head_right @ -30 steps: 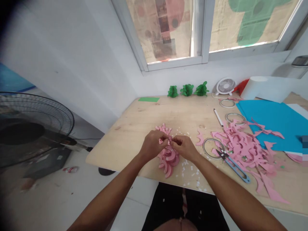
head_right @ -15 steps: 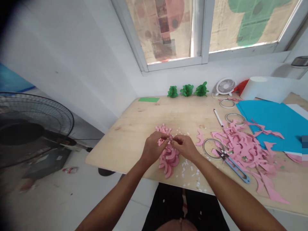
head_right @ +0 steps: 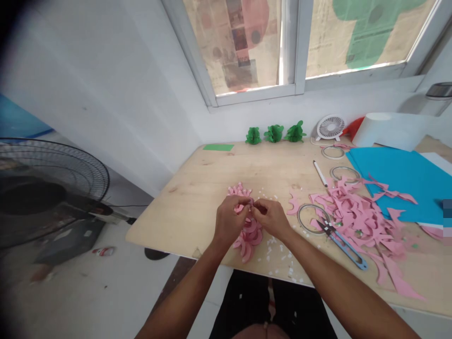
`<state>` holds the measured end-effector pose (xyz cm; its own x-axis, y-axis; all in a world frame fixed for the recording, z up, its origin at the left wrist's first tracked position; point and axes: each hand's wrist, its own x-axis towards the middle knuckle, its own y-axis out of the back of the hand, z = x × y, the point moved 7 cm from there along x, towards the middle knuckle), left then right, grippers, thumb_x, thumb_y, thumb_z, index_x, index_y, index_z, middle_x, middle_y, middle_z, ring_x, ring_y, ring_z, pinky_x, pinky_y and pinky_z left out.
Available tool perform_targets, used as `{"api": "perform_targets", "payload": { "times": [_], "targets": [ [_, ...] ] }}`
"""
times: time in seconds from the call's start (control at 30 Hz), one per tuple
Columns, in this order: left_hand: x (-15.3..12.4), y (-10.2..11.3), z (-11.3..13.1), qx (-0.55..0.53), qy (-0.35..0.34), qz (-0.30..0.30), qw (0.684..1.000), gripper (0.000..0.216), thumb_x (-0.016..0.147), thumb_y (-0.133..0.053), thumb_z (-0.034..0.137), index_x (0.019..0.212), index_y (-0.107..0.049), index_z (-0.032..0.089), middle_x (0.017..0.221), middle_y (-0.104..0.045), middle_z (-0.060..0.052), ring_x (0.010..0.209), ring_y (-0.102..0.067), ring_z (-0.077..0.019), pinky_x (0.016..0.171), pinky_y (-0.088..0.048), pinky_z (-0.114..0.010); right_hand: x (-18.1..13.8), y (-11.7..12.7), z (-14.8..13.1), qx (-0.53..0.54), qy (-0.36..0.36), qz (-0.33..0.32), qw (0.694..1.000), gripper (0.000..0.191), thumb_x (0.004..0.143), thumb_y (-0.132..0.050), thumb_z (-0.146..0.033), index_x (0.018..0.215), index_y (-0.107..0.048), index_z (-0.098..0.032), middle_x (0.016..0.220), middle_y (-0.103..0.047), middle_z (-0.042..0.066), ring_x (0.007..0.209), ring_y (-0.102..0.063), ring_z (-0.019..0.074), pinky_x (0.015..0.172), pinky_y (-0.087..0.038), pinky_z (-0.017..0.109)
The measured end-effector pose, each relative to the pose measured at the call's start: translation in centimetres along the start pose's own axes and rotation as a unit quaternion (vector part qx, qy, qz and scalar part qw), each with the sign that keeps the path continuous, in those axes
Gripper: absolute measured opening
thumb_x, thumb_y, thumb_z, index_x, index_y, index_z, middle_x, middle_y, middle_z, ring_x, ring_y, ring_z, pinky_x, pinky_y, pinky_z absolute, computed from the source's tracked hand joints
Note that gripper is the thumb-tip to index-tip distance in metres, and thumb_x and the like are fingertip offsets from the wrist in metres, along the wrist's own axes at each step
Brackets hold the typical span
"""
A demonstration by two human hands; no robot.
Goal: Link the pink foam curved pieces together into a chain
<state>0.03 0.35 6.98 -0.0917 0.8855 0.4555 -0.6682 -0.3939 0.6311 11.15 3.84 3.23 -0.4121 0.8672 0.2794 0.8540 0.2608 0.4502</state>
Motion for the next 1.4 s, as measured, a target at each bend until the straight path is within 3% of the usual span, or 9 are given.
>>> {"api": "perform_targets", "payload": {
  "times": [0.33,0.57,0.77,0.9,0.97,1.13,1.4],
  "targets": [
    [0.1,-0.1,-0.3,-0.031,0.027,-0.016,0.999,0.014,0.070,-0.057,0.010,0.080,-0.063,0.019,0.083,-0.067,-0.003,0.085,-0.059,-0.0178,0.078,-0.046,-0.033,0.2,-0.1,0.8,0.038,-0.029,-0.006,0.999,0.019,0.076,-0.049,-0.028,0.063,-0.057,-0.016,0.054,-0.050,-0.002,0.050,-0.042,0.0103,0.047,-0.031,0.021],
    [0.0,0.2,-0.6,-0.051,0.038,0.008,0.998,0.022,0.070,-0.058,0.013,0.091,-0.059,0.018,0.083,-0.066,-0.004,0.082,-0.061,-0.0180,0.078,-0.045,-0.034,0.2,-0.1,0.8,0.076,-0.049,-0.008,0.996,0.024,0.076,-0.050,-0.033,0.060,-0.054,-0.016,0.051,-0.045,-0.003,0.048,-0.039,0.0096,0.045,-0.030,0.021],
    [0.2,1.0,-0.2,-0.048,0.023,0.032,0.998,0.017,0.071,-0.057,0.015,0.088,-0.059,0.017,0.083,-0.065,-0.005,0.083,-0.061,-0.0188,0.079,-0.044,-0.035,0.1,-0.2,0.7,0.077,-0.043,-0.013,0.996,0.025,0.078,-0.050,-0.034,0.062,-0.054,-0.016,0.053,-0.046,-0.002,0.049,-0.038,0.0094,0.044,-0.030,0.021],
    [0.5,0.3,-1.3,-0.140,0.069,-0.001,0.988,0.022,0.072,-0.059,0.020,0.094,-0.058,0.017,0.088,-0.065,-0.006,0.083,-0.061,-0.0173,0.076,-0.046,-0.032,0.1,-0.2,0.5,0.068,-0.037,-0.012,0.997,0.026,0.078,-0.050,-0.034,0.060,-0.053,-0.016,0.052,-0.044,-0.003,0.049,-0.039,0.0097,0.045,-0.030,0.021],
    [0.6,-0.5,-2.2,-0.225,0.111,-0.038,0.967,0.026,0.071,-0.061,0.023,0.096,-0.057,0.016,0.086,-0.065,-0.006,0.078,-0.061,-0.0157,0.071,-0.047,-0.029,0.1,-0.2,0.3,0.058,-0.032,-0.013,0.998,0.026,0.078,-0.050,-0.034,0.059,-0.052,-0.016,0.051,-0.044,-0.003,0.049,-0.040,0.0099,0.046,-0.030,0.021],
    [0.5,-2.4,-3.8,-0.399,0.241,-0.099,0.879,0.032,0.063,-0.067,0.024,0.091,-0.058,0.013,0.074,-0.064,-0.004,0.062,-0.059,-0.0121,0.054,-0.045,-0.023,0.2,-0.2,-0.1,0.043,-0.022,-0.024,0.999,0.023,0.078,-0.050,-0.031,0.060,-0.055,-0.016,0.052,-0.048,-0.002,0.050,-0.042,0.0105,0.048,-0.032,0.022],
    [0.0,-3.2,-3.6,-0.555,0.331,-0.138,0.751,0.029,0.054,-0.073,0.019,0.077,-0.058,0.013,0.063,-0.059,0.000,0.053,-0.054,-0.0087,0.052,-0.043,-0.022,0.0,-0.3,-0.3,0.070,-0.005,-0.042,0.997,0.019,0.078,-0.050,-0.029,0.066,-0.057,-0.017,0.058,-0.053,-0.001,0.056,-0.046,0.0117,0.053,-0.038,0.023]
  ]
}}
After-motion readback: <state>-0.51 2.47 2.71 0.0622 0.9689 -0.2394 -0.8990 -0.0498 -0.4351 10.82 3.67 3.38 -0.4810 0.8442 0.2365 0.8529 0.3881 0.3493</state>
